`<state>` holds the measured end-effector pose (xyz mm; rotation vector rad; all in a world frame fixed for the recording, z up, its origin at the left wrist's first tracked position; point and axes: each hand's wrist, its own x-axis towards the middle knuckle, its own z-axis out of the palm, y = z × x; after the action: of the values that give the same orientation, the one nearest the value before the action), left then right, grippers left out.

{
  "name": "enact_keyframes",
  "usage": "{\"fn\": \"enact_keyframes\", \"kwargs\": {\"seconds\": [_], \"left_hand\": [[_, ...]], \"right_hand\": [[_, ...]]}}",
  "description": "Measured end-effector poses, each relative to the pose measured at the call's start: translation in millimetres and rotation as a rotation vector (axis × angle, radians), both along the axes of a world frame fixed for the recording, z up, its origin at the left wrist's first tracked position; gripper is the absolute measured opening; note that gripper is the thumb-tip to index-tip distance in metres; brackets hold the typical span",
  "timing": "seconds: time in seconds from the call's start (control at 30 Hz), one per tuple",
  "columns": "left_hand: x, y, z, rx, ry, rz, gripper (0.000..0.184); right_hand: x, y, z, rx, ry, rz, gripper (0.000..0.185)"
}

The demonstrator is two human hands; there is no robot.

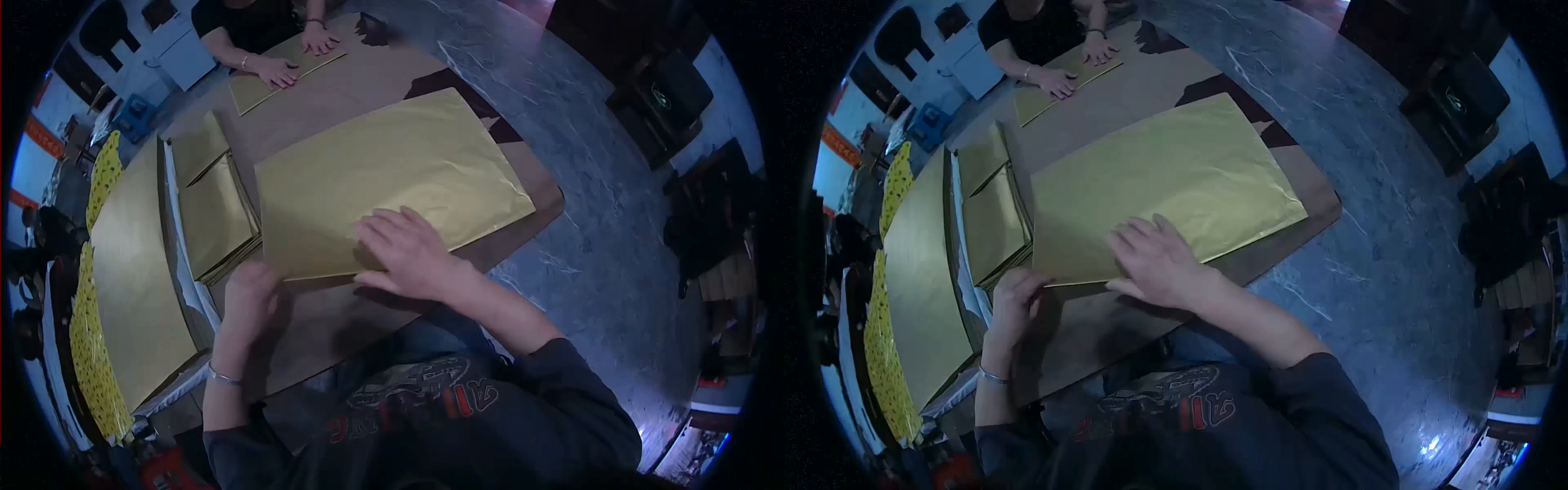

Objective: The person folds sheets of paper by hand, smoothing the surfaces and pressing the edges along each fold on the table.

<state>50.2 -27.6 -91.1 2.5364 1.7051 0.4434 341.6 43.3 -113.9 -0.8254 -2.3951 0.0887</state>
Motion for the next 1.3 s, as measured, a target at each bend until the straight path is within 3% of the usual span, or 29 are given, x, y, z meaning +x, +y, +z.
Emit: {"fn": "enact_keyframes", "kwargs": {"seconds": [0.03,0.1,0.13,0.17,0.23,0.37,0.4,0.47,0.57,0.6,0.67,0.73,0.8,0.9,1.0,1.03,1.07,1.13,1.17,1.3], "left_hand": [[10.9,3.8,15.3,0.063,-0.057,-0.033,0.026],[26.0,11.4,40.2,0.138,-0.11,-0.075,0.029],[29.7,17.1,47.7,0.208,-0.167,-0.142,0.032],[30.9,24.1,52.0,0.212,-0.159,-0.129,0.032],[30.7,40.1,57.7,0.1,-0.536,-0.062,0.028],[11.9,76.1,46.0,-0.09,-0.582,0.143,0.018],[6.1,80.5,43.5,-0.075,-0.584,0.147,0.018],[-2.1,88.8,40.9,-0.369,-0.819,0.273,0.02],[-7.6,111.3,26.7,-0.466,-0.952,0.226,0.021],[-14.1,131.3,4.7,-0.381,-1.009,0.096,0.02],[-15.8,163.0,15.1,-0.172,-0.829,0.239,0.022],[-24.3,189.9,62.9,-0.01,-0.888,0.284,0.026],[-28.6,201.9,121.8,0.293,-1.208,0.1,0.024],[-38.0,167.4,196.6,0.441,-1.257,-0.131,0.028],[-32.6,99.0,209.2,0.392,-1.269,-0.351,0.021],[-33.4,76.4,198.4,0.455,-1.198,-0.257,0.016],[-29.2,55.3,184.0,0.514,-1.127,-0.161,0.013],[-6.4,6.8,153.6,0.271,-1.158,-0.316,0.021],[-3.2,-12.1,134.9,0.278,-1.055,-0.204,0.026],[3.9,-69.5,62.2,0.127,-0.635,-0.031,0.017]], "right_hand": [[-23.1,0.3,5.7,0.006,0.006,0.021,0.043],[-54.3,0.2,15.8,-0.089,0.008,0.115,0.024],[-58.7,8.7,10.1,0.097,0.128,0.134,0.015],[-56.2,11.2,19.9,0.101,0.134,0.148,0.015],[-31.8,11.9,59.1,0.022,0.153,0.154,0.013],[30.7,13.5,139.7,0.223,0.254,0.015,0.016],[46.3,19.0,151.2,0.189,0.311,0.002,0.012],[73.4,32.1,169.1,0.078,0.412,-0.092,0.007],[86.7,76.9,171.1,0.023,0.469,-0.204,0.016],[89.4,100.3,172.5,0.013,0.426,-0.255,0.019],[90.2,161.2,178.5,0.151,0.302,-0.328,0.026],[89.7,211.2,195.3,0.206,0.492,-0.222,0.028],[98.5,236.3,232.7,0.357,0.657,-0.063,0.033],[91.8,179.2,267.1,0.584,0.911,-0.157,0.03],[109.0,122.8,246.0,0.794,0.836,-0.392,0.034],[115.4,97.6,233.2,0.813,0.793,-0.507,0.036],[127.6,85.1,213.2,0.681,0.794,-0.228,0.033],[145.7,58.1,172.4,0.401,0.757,0.312,0.026],[142.4,40.3,156.8,0.376,0.708,0.31,0.023],[171.6,9.4,80.4,0.227,0.412,0.245,0.017]]}}
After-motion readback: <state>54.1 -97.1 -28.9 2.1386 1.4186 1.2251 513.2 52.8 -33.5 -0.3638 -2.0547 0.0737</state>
